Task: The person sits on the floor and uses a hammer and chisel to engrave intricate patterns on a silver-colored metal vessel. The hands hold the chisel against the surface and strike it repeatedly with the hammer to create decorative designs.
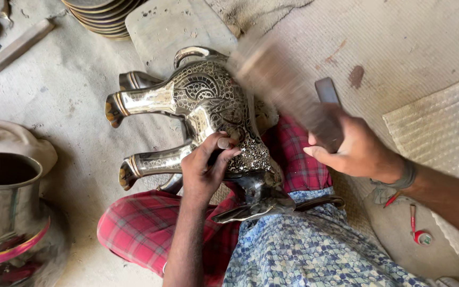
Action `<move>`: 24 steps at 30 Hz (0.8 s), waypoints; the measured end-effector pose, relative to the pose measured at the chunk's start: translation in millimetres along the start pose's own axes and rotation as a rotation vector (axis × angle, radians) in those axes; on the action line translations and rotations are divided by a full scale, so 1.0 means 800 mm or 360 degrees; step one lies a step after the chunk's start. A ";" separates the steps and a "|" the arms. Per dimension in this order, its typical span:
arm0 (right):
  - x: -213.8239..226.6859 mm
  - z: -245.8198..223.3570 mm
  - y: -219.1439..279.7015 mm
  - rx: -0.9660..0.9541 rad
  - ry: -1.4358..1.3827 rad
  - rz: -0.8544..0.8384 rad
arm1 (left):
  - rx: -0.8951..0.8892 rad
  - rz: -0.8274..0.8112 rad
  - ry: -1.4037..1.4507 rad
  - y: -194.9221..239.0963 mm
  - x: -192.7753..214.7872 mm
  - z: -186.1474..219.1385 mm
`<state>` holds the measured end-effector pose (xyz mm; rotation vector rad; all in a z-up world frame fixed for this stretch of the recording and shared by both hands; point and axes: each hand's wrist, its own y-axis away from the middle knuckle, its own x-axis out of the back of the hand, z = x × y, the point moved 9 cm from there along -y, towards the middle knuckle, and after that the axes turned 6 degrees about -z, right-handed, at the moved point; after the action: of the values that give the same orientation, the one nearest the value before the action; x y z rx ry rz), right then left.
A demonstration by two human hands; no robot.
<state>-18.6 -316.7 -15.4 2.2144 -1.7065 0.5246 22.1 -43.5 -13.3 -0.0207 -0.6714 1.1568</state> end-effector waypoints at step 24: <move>0.017 -0.079 -0.024 0.0530 0.1411 -0.0115 | -0.0016 -0.0107 0.0011 0.003 -0.006 -0.015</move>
<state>-3.3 -295.9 46.8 1.7569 -1.1018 1.5669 24.8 -42.7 -25.8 -0.0106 -0.6675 1.0882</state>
